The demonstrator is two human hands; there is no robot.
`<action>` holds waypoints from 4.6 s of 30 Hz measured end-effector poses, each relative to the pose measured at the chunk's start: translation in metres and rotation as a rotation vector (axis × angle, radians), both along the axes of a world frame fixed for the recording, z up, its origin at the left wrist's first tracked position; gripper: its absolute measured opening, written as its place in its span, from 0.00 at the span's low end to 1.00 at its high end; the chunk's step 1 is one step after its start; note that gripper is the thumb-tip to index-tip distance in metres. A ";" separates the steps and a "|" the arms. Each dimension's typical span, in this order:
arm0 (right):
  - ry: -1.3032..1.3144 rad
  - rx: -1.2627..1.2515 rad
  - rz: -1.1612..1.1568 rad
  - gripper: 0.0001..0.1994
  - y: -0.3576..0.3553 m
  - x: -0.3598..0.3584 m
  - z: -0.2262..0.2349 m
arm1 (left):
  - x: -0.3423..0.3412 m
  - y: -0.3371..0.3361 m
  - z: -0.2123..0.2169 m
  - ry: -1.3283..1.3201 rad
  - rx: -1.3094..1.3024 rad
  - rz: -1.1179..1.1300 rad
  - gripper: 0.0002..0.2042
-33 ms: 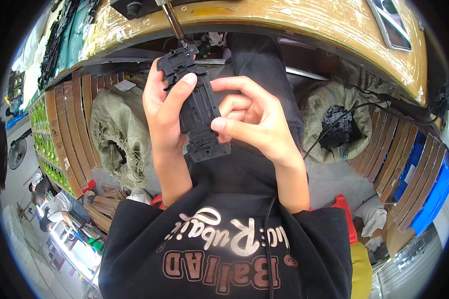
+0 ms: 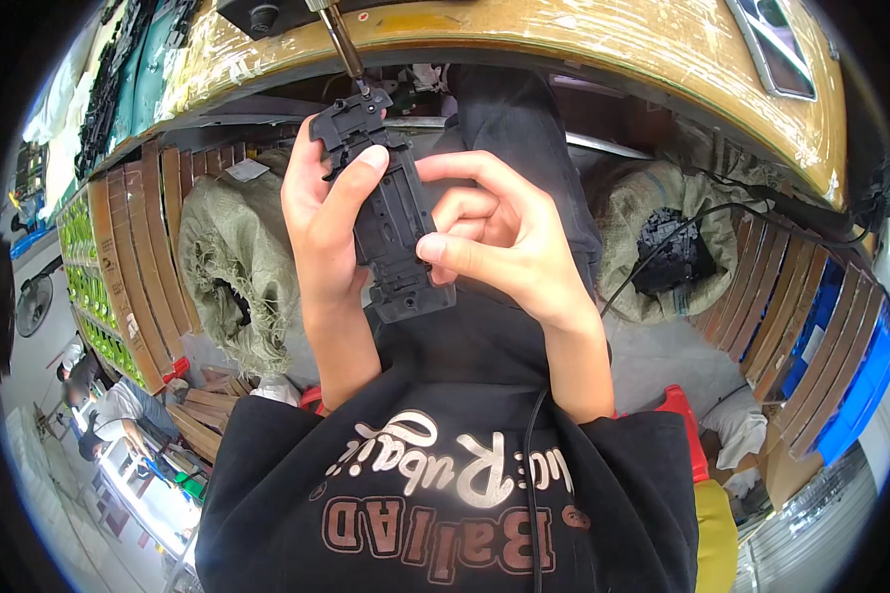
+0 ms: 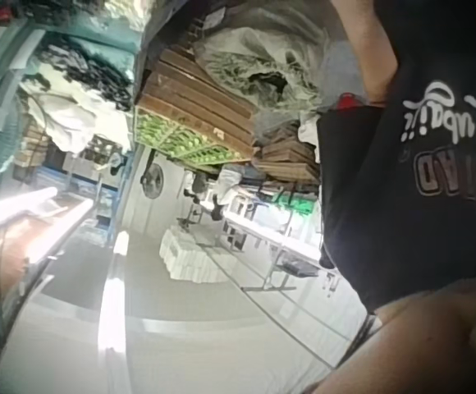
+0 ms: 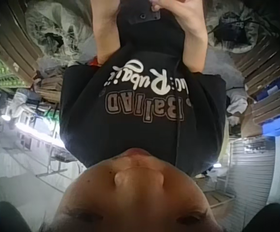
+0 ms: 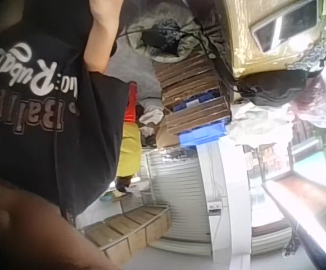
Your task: Assembling plastic electronic housings by taking parts from a sack and inserting components manually.
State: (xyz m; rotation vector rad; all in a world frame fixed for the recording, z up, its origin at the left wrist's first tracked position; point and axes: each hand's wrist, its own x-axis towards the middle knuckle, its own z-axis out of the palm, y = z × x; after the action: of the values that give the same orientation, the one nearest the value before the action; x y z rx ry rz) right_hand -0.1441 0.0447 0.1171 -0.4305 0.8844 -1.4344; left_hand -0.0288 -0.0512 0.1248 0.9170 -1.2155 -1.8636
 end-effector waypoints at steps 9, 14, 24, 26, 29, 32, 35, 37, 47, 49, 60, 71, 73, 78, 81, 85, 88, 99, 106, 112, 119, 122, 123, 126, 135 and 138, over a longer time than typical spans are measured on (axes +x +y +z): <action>-0.004 -0.027 -0.034 0.22 -0.001 0.003 0.002 | 0.000 -0.002 0.000 0.004 -0.040 0.011 0.14; -0.019 -0.022 -0.022 0.22 -0.003 0.002 -0.008 | -0.001 -0.003 -0.009 0.016 -0.076 0.009 0.14; -0.041 -0.055 -0.047 0.21 -0.007 0.002 -0.007 | -0.003 -0.008 -0.007 0.009 -0.055 0.006 0.13; -0.044 -0.053 -0.047 0.21 -0.007 0.002 -0.007 | -0.004 -0.007 -0.006 0.013 -0.056 0.012 0.13; -0.046 -0.054 -0.051 0.22 -0.007 0.003 -0.006 | -0.004 -0.008 -0.006 0.020 -0.050 0.019 0.13; -0.042 -0.052 -0.053 0.22 -0.007 0.004 -0.004 | -0.004 -0.008 -0.004 0.023 -0.041 0.024 0.13; -0.031 -0.042 -0.053 0.22 -0.008 0.004 -0.001 | -0.005 -0.008 -0.002 0.023 -0.029 0.027 0.13; -0.025 -0.038 -0.055 0.22 -0.007 0.004 -0.001 | -0.005 -0.008 -0.002 0.023 -0.020 0.027 0.13; 0.075 0.059 -0.016 0.21 0.006 -0.011 -0.018 | -0.012 0.001 -0.030 -0.045 -0.064 -0.045 0.13; 0.130 0.145 0.022 0.20 0.018 -0.019 -0.029 | -0.015 0.010 -0.045 -0.076 -0.098 -0.152 0.17; 0.307 0.216 -1.000 0.19 0.208 -0.124 -0.103 | 0.079 -0.012 -0.101 -0.580 0.149 0.020 0.14; 0.163 1.051 -1.017 0.24 0.262 -0.136 -0.277 | 0.210 -0.051 -0.120 -0.828 0.115 0.367 0.13; 0.304 1.004 -1.007 0.25 0.267 -0.148 -0.263 | 0.247 -0.052 -0.130 -0.859 0.075 0.470 0.12; 1.053 0.754 -1.368 0.18 0.220 -0.174 -0.184 | 0.388 -0.051 -0.163 -0.959 0.011 0.735 0.13; 1.493 0.485 -1.575 0.15 0.166 -0.188 -0.096 | 0.475 -0.035 -0.195 -1.111 -0.106 0.860 0.14; 1.793 0.008 -1.594 0.10 0.102 -0.199 0.015 | 0.502 -0.053 -0.234 -1.435 -0.047 0.738 0.15; 1.669 0.014 -1.178 0.12 0.058 -0.223 0.054 | 0.527 -0.072 -0.280 -1.154 0.280 0.630 0.14; 2.146 0.467 -0.072 0.17 -0.013 -0.481 0.052 | 0.448 -0.047 -0.279 -1.685 0.043 0.396 0.20; 2.398 0.351 0.122 0.06 -0.048 -0.493 0.038 | 0.437 0.001 -0.283 -1.673 0.296 0.326 0.26; 2.300 0.501 0.150 0.08 -0.045 -0.491 0.044 | 0.477 -0.031 -0.295 -1.391 0.422 0.705 0.28; 2.223 0.593 0.085 0.11 -0.038 -0.462 0.051 | 0.456 -0.063 -0.281 -0.979 0.660 0.851 0.43; 2.169 0.487 0.081 0.10 -0.023 -0.464 0.053 | 0.435 -0.070 -0.276 -0.826 0.514 0.918 0.40; 2.092 0.488 0.054 0.10 -0.018 -0.465 0.053 | 0.451 -0.076 -0.303 -0.903 0.550 0.881 0.39; 2.023 0.449 0.022 0.10 -0.023 -0.431 0.049 | 0.461 -0.065 -0.302 -1.023 0.626 0.894 0.35; 1.936 0.288 -0.269 0.10 0.005 -0.362 0.064 | 0.417 -0.042 -0.180 -1.414 0.012 1.538 0.29; 1.974 0.288 -0.421 0.11 0.010 -0.315 0.074 | 0.412 -0.037 -0.132 -1.510 -0.536 1.520 0.24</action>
State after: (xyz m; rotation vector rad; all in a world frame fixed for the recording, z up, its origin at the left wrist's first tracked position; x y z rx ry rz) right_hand -0.4588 0.0549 0.1913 -1.5556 2.7797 -0.7925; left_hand 0.3834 -0.0883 -0.0075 2.0618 -0.9371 0.5455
